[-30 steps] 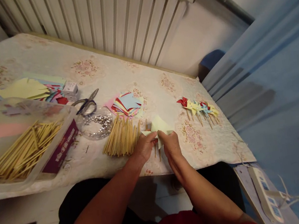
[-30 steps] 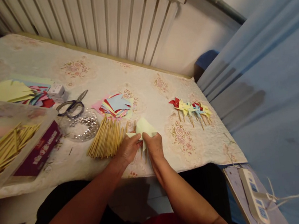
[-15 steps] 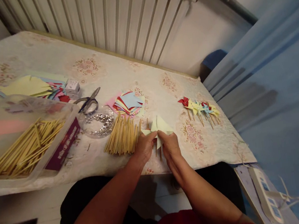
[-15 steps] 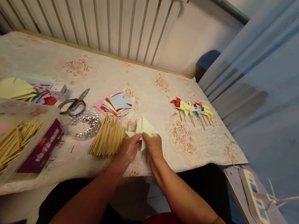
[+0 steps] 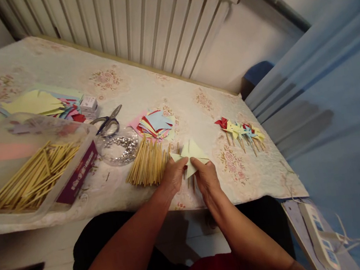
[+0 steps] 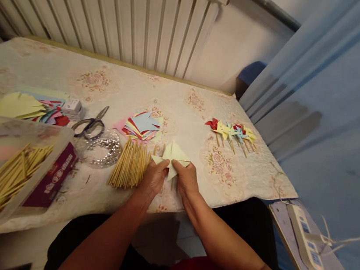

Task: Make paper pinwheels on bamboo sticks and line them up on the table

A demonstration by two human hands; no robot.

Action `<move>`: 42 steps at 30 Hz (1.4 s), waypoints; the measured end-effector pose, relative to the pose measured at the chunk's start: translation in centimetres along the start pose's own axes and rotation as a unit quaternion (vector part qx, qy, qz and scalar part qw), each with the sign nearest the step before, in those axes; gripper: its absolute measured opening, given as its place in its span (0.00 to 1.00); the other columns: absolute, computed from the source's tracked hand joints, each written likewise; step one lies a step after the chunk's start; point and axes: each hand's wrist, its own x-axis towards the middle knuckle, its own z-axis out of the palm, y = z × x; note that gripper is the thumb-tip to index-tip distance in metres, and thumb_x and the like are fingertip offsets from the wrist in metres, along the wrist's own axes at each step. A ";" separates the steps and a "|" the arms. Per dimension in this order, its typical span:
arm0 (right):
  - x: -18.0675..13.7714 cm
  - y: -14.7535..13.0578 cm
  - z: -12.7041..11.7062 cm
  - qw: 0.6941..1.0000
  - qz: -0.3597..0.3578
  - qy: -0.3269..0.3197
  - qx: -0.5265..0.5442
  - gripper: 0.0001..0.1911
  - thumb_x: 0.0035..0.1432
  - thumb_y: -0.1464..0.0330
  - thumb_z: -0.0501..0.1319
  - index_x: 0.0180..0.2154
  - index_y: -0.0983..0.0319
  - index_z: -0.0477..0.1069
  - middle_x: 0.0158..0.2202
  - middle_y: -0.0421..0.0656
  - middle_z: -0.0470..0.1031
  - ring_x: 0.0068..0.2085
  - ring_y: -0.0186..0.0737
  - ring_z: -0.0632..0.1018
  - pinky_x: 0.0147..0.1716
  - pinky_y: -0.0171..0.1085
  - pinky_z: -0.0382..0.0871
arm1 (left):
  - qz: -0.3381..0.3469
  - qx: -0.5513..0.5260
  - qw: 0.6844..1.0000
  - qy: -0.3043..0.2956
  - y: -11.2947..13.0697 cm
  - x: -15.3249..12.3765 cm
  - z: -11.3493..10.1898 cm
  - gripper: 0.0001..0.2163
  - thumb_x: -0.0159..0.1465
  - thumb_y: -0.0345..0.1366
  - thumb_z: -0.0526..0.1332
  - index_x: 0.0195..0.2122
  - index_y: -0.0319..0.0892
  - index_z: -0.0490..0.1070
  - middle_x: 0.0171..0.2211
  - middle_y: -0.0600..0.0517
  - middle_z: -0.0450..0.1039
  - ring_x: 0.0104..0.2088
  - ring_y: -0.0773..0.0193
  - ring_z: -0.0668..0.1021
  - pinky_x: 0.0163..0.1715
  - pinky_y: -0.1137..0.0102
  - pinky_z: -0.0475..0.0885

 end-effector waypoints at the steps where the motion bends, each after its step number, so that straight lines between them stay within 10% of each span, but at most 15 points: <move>1: -0.1 -0.2 -0.4 1.000 0.002 -0.002 -0.001 0.14 0.45 0.65 0.67 0.35 0.65 0.74 0.34 0.45 0.79 0.32 0.39 0.77 0.34 0.37 0.72 | -0.001 -0.003 1.000 -0.001 0.2 -0.1 0.1 0.13 0.46 0.34 0.69 0.33 0.39 0.74 0.28 0.51 0.77 0.30 0.63 0.78 0.30 0.71 0.70; 14: -1.7 -1.4 -4.2 0.993 -0.050 0.031 -0.099 0.10 0.49 0.64 0.65 0.34 0.63 0.74 0.28 0.40 0.76 0.30 0.35 0.75 0.33 0.35 0.69 | 0.013 0.061 0.998 -0.009 -0.2 0.9 -0.7 0.09 0.47 0.35 0.68 0.30 0.40 0.73 0.27 0.52 0.75 0.28 0.64 0.76 0.29 0.71 0.69; 29: -0.8 -4.4 -5.2 0.946 -0.101 -0.165 -0.260 0.08 0.52 0.66 0.64 0.36 0.59 0.78 0.23 0.37 0.74 0.25 0.35 0.73 0.30 0.36 0.69 | -0.031 0.146 0.988 -0.035 1.0 0.0 -0.2 0.08 0.46 0.34 0.66 0.27 0.41 0.71 0.21 0.56 0.68 0.20 0.71 0.66 0.20 0.75 0.59; 42: -0.3 -4.1 -4.1 0.952 -0.049 -0.102 -0.285 0.09 0.50 0.62 0.64 0.25 0.61 0.70 0.15 0.34 0.68 0.17 0.31 0.66 0.19 0.32 0.58 | -0.023 0.173 0.982 -0.076 1.0 -0.1 -0.3 0.05 0.48 0.34 0.65 0.22 0.41 0.69 0.18 0.57 0.65 0.18 0.71 0.63 0.19 0.74 0.56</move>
